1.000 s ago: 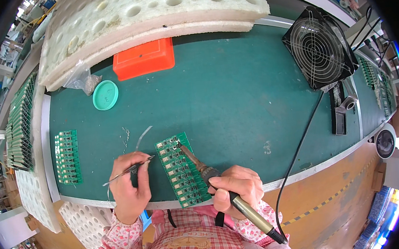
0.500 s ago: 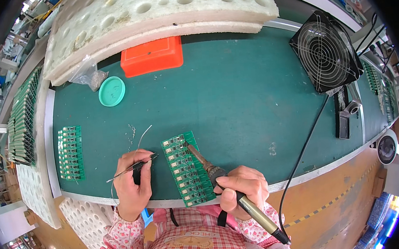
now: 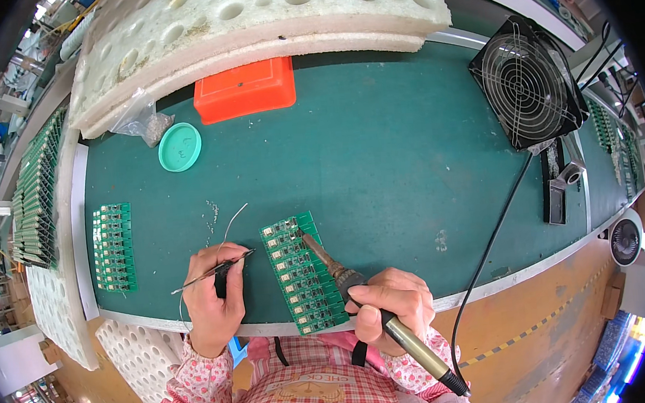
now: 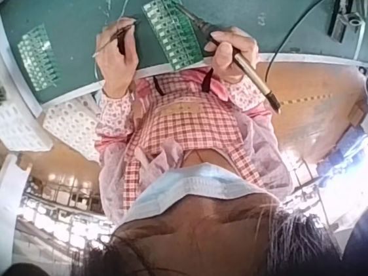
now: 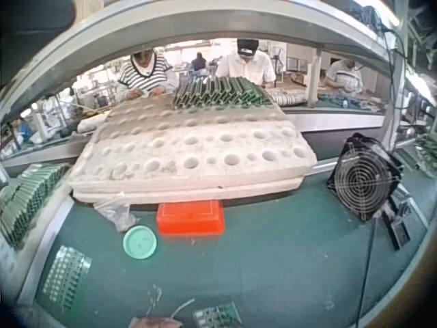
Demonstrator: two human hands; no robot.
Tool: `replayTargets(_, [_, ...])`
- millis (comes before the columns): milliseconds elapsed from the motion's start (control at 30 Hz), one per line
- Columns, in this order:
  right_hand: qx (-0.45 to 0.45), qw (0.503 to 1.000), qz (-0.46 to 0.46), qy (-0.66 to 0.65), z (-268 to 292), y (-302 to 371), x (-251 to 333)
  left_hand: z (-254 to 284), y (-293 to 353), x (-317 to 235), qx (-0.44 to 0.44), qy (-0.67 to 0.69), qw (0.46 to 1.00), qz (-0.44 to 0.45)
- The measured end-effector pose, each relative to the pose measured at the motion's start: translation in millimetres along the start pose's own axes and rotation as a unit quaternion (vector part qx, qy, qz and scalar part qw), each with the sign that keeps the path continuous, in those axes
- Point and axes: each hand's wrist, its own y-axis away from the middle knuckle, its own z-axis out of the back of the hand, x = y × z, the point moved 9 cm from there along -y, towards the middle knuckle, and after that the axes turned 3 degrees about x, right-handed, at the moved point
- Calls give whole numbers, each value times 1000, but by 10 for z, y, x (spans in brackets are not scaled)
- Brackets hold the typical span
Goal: The person solders electronic components onto a printed circuit board using a soldering iron and solder wire, with tweezers to position the components and a cooling fan to dissipate heat.
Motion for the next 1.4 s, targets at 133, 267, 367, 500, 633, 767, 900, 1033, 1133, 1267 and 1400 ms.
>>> replayTargets(133, [0,1000,1,2,3,1,2,-2,-10,-23,0,1,1000,-9])
replayTargets(267, [5,1000,0,2,3,-5,11,-62,-20,-52,5,42,999,-1])
replayTargets(367, [14,1000,-9,3,-7,-6,11,-132,-41,-82,1,77,997,7])
replayTargets(500, [17,1000,-13,5,-7,-5,2,-168,-53,-100,2,70,997,-9])
replayTargets(633, [23,1000,-15,10,-15,-12,-2,-160,-68,-125,5,59,998,-18])
replayTargets(767, [14,1000,-10,8,-1,0,-2,-172,-85,-154,14,37,999,-31])
replayTargets(900, [11,1000,-10,9,-3,-5,1,-170,-90,-169,14,23,999,-40])
replayTargets(1033, [2,1000,-7,7,-3,-5,9,-170,-97,-177,14,19,999,-40])
replayTargets(1133, [0,1000,-6,10,-3,2,9,-168,-99,-187,13,19,999,-42])
replayTargets(1267, [-19,1000,-1,-3,15,19,-3,-172,-100,-167,13,18,999,-23])
replayTargets(1400, [-26,999,-2,-20,55,24,9,-171,-97,-174,13,18,999,-26])
